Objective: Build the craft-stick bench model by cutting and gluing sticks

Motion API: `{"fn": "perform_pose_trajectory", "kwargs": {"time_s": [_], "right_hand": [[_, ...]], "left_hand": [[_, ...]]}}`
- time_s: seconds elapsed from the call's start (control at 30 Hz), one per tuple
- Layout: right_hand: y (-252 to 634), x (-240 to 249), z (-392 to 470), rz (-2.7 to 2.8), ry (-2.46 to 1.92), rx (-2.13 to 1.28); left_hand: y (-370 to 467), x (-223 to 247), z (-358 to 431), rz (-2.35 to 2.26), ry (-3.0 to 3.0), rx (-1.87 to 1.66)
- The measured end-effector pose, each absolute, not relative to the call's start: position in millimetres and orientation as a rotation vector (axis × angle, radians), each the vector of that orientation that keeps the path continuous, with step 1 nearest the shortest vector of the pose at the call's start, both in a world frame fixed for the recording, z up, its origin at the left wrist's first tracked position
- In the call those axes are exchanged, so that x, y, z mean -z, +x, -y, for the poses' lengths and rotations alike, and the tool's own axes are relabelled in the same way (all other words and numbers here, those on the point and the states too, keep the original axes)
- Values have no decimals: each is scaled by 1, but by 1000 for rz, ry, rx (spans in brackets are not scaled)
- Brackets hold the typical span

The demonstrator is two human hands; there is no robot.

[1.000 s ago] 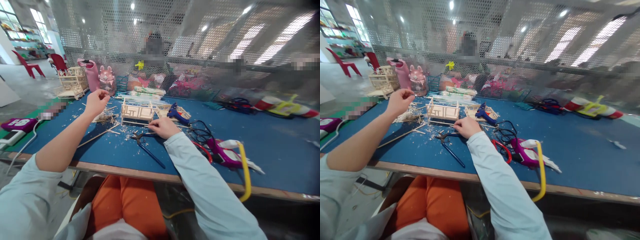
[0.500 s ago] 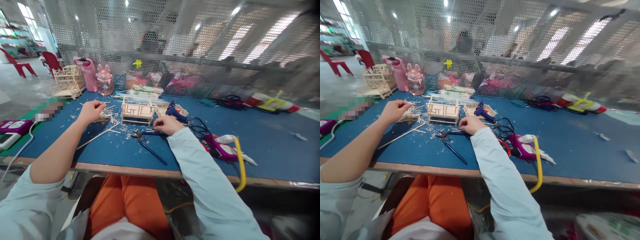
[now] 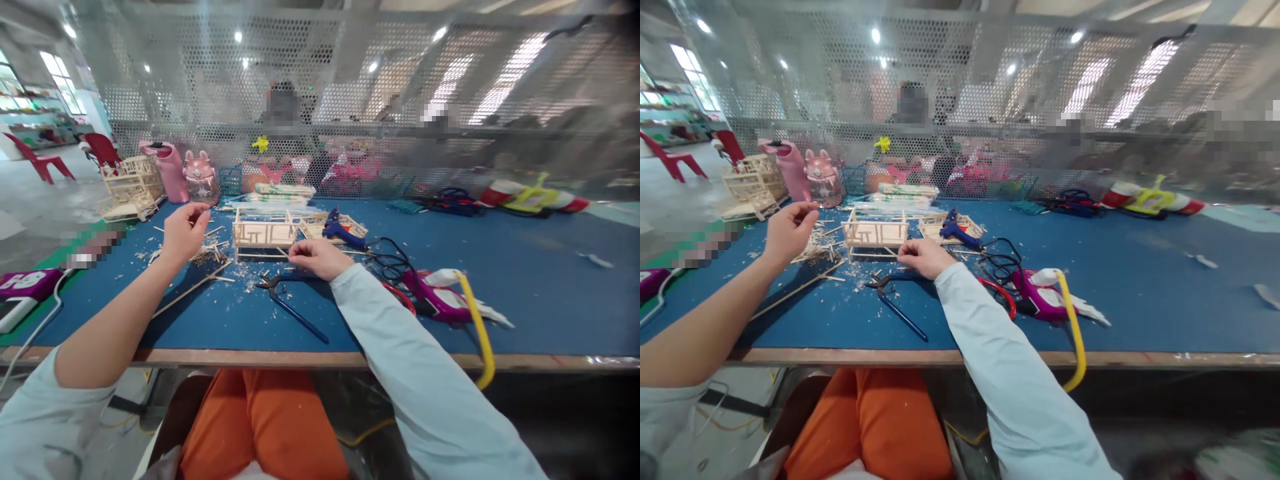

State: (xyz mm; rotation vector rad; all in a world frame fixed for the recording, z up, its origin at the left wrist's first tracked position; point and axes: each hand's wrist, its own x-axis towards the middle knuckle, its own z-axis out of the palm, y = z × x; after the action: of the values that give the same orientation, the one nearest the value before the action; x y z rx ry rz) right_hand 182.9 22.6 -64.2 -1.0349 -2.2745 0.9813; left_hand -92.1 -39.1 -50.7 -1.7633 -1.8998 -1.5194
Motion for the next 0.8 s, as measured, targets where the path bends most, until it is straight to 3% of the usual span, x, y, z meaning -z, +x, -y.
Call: {"fn": "perform_pose_trajectory", "kwargs": {"time_s": [0.1, 0.37, 0.8], "right_hand": [[164, 75, -17, 1873, -1032, -1206], [141, 91, -18, 1590, -1102, -1061], [142, 103, -28, 1594, -1119, -761]], "left_hand": [[-70, 28, 31, 1751, -2000, 1428], [-27, 0, -6, 1639, -2660, 790], [-2, 3, -21, 1748, -2848, 736]]}}
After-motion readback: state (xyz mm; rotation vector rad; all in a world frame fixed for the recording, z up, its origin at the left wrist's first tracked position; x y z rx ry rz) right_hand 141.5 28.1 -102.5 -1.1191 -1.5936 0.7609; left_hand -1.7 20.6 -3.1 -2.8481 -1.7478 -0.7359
